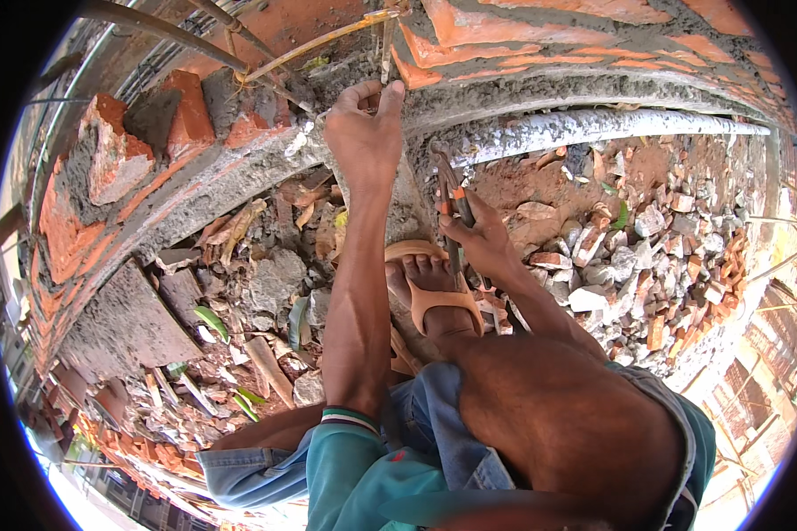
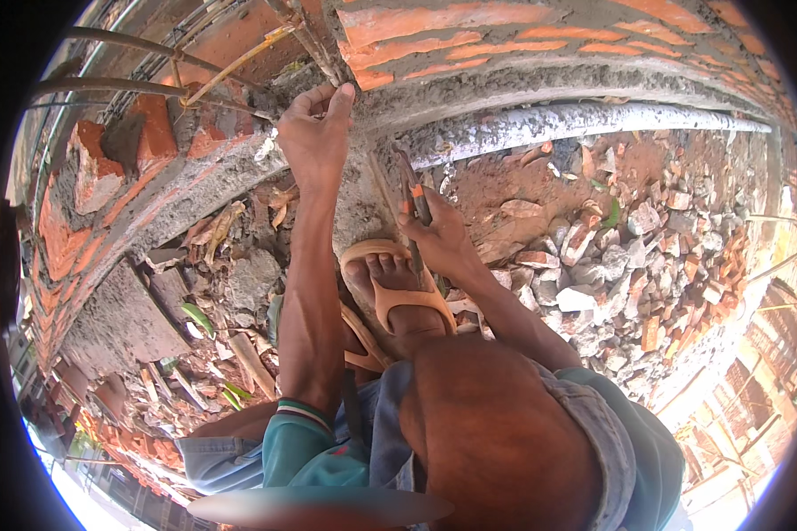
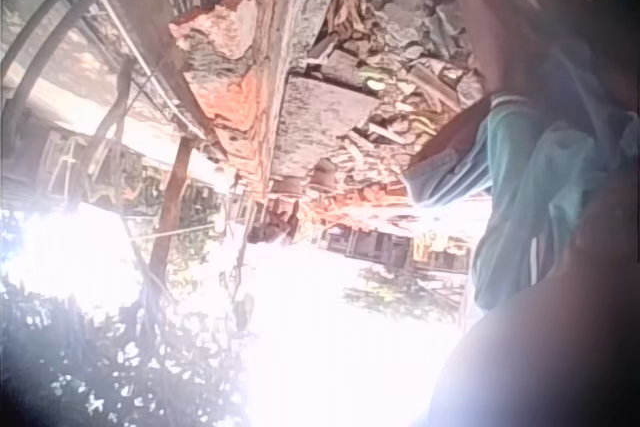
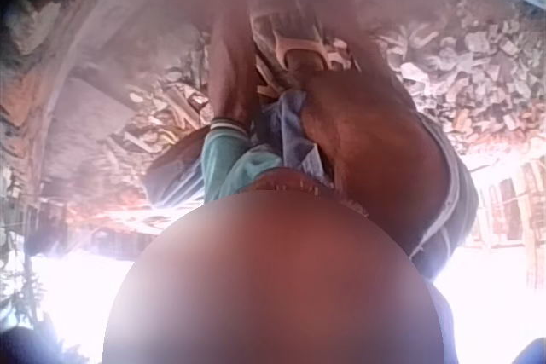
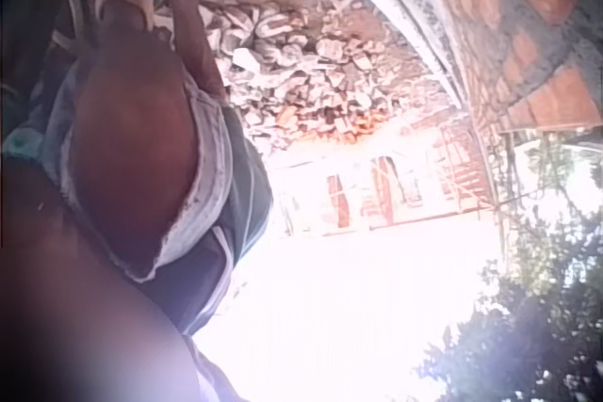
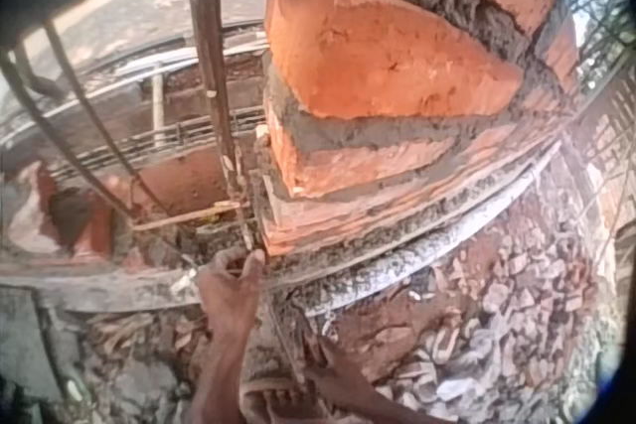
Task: The person uses pliers to adjust and secure metal rebar within a brick wall. They repeatedly grip, twist, and reposition the rebar to align it with the masonry and a guide string.
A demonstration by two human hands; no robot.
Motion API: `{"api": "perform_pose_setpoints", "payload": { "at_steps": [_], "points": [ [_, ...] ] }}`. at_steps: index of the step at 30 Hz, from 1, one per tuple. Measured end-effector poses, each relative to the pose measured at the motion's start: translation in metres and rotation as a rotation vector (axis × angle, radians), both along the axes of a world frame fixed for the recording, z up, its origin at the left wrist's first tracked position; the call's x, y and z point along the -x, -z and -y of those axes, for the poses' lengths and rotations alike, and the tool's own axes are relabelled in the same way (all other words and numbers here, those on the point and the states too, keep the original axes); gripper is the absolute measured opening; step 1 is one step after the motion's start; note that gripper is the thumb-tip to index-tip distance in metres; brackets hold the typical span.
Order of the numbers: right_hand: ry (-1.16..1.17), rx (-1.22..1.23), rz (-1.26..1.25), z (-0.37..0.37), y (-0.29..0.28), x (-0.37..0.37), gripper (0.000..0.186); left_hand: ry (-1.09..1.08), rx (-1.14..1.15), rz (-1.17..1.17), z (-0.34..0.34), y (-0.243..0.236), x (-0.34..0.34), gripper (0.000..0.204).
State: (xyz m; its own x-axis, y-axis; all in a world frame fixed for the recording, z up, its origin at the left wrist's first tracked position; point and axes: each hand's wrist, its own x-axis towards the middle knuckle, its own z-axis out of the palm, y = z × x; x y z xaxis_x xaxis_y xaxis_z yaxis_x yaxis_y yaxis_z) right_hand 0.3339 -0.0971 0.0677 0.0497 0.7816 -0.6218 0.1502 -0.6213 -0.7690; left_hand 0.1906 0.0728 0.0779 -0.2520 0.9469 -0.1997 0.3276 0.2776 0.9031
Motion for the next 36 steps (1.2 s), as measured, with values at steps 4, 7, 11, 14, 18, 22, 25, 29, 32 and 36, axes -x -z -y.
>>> {"api": "perform_pose_setpoints", "payload": {
  "at_steps": [4, 7, 11, 14, 18, 22, 25, 29, 32, 36],
  "points": [
    [0.062, 0.009, -0.044, 0.005, -0.001, -0.003, 0.040, -0.072, 0.032, -0.025, -0.002, 0.002, -0.007, 0.025],
    [0.055, 0.046, 0.007, 0.009, 0.000, -0.006, 0.037, -0.106, 0.012, -0.026, 0.001, 0.003, -0.013, 0.021],
    [0.117, 0.068, -0.019, 0.012, 0.000, -0.011, 0.038, -0.222, 0.017, 0.175, 0.005, 0.002, -0.028, 0.015],
    [0.091, 0.054, 0.016, 0.010, 0.000, -0.012, 0.037, -0.379, 0.056, 0.563, 0.005, 0.000, -0.037, 0.011],
    [-0.012, 0.007, 0.117, 0.005, 0.000, -0.011, 0.033, -0.549, 0.176, 0.921, 0.002, -0.008, -0.042, 0.010],
    [0.047, -0.035, 0.053, 0.001, -0.001, -0.006, 0.030, -0.561, 0.099, 0.861, 0.017, -0.017, -0.051, 0.015],
    [0.000, -0.003, 0.109, -0.003, -0.002, -0.004, 0.028, -0.489, -0.040, 0.805, 0.027, -0.014, -0.059, 0.017],
    [-0.047, -0.037, 0.136, -0.005, -0.001, -0.005, 0.027, -0.401, -0.135, 0.874, 0.016, 0.002, -0.065, 0.017],
    [-0.048, -0.081, 0.142, -0.002, 0.001, -0.006, 0.025, -0.314, -0.189, 0.931, 0.015, 0.003, -0.062, 0.015],
    [0.007, -0.086, 0.084, 0.002, 0.004, -0.006, 0.027, -0.393, -0.084, 0.697, 0.022, -0.008, -0.032, 0.016]
  ]
}}
